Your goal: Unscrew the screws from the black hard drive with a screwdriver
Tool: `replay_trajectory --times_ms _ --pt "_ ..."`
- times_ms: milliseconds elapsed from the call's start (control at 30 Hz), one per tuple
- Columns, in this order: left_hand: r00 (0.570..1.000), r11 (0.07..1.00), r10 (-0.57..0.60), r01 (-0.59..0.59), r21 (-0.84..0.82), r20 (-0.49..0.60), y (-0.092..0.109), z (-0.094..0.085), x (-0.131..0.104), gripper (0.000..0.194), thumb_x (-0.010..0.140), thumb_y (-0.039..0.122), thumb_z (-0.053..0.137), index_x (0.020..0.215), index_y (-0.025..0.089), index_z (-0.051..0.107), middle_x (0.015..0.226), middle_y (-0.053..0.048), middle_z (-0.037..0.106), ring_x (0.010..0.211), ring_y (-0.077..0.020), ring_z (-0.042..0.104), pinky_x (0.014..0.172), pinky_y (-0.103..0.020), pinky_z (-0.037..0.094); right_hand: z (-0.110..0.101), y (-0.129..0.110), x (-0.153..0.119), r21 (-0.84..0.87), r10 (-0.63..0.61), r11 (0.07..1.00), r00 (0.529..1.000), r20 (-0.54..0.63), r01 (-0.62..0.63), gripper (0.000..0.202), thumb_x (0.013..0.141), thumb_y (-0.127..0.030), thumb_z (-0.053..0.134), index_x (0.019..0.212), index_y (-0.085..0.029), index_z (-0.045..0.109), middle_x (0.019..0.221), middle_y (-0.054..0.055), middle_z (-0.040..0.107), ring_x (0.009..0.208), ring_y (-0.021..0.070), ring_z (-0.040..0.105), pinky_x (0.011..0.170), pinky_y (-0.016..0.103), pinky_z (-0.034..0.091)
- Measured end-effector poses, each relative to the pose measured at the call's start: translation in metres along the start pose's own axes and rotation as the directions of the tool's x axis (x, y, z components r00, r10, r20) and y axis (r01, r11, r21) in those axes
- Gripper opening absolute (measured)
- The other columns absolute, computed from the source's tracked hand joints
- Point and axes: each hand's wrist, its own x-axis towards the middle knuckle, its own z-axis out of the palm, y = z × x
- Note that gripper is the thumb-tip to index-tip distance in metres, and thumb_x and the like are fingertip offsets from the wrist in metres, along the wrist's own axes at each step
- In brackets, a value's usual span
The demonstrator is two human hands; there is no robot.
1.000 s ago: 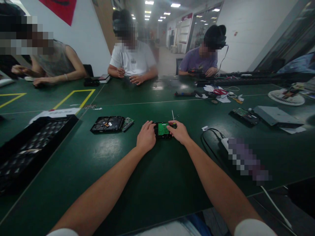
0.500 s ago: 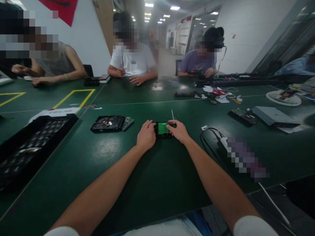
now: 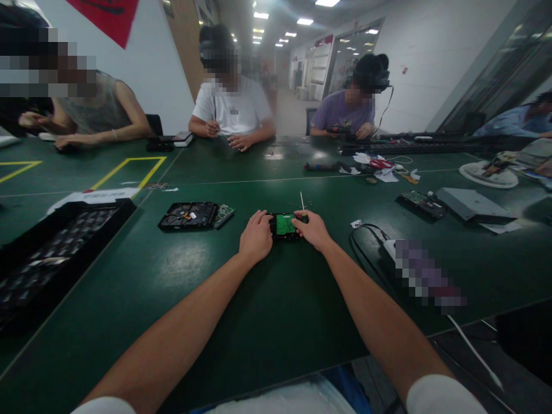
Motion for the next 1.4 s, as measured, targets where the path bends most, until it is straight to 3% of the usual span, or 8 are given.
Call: replay_trajectory --times_ms 300,567,933,1400 --pt "1.0 1.0 0.014 -0.014 0.009 -0.011 -0.001 0.001 0.0 0.041 0.099 0.016 0.043 0.135 0.018 0.06 0.151 -0.014 0.057 0.149 -0.0318 0.044 0.122 -0.055 0.043 0.0 -0.002 0.0 -0.008 0.006 1.0 1.0 0.016 -0.006 0.036 0.092 -0.025 0.072 0.126 -0.016 0.069 0.086 0.005 0.072 0.063 0.0119 0.065 0.054 0.023 0.056" --pt "0.999 1.0 -0.015 0.015 -0.003 0.044 0.001 -0.006 -0.003 0.049 0.104 0.02 0.035 0.152 0.015 0.045 0.156 -0.014 0.053 0.152 -0.0292 0.041 0.123 -0.051 0.042 0.0 -0.004 -0.001 -0.013 0.027 1.0 1.0 0.008 -0.027 0.036 0.093 -0.02 0.07 0.129 -0.014 0.069 0.077 0.002 0.07 0.059 0.0103 0.063 0.053 0.021 0.054" --pt "0.995 0.998 0.053 -0.054 0.016 0.079 -0.002 -0.006 -0.004 0.048 0.103 0.018 0.035 0.148 0.012 0.05 0.158 -0.017 0.051 0.154 -0.0314 0.037 0.125 -0.056 0.038 -0.002 -0.011 -0.005 0.016 0.061 0.998 0.998 0.02 -0.062 0.034 0.091 -0.018 0.072 0.125 -0.013 0.07 0.085 0.005 0.072 0.061 0.0103 0.063 0.052 0.022 0.053" --pt "0.982 0.986 0.159 -0.163 0.033 0.099 -0.01 -0.01 -0.005 0.047 0.102 0.02 0.04 0.146 0.012 0.052 0.157 -0.019 0.049 0.152 -0.0326 0.038 0.124 -0.057 0.037 -0.004 0.001 0.0 0.026 0.026 0.999 1.0 0.009 -0.026 0.036 0.09 -0.023 0.074 0.125 -0.015 0.07 0.101 0.009 0.075 0.062 0.0098 0.065 0.051 0.021 0.053"
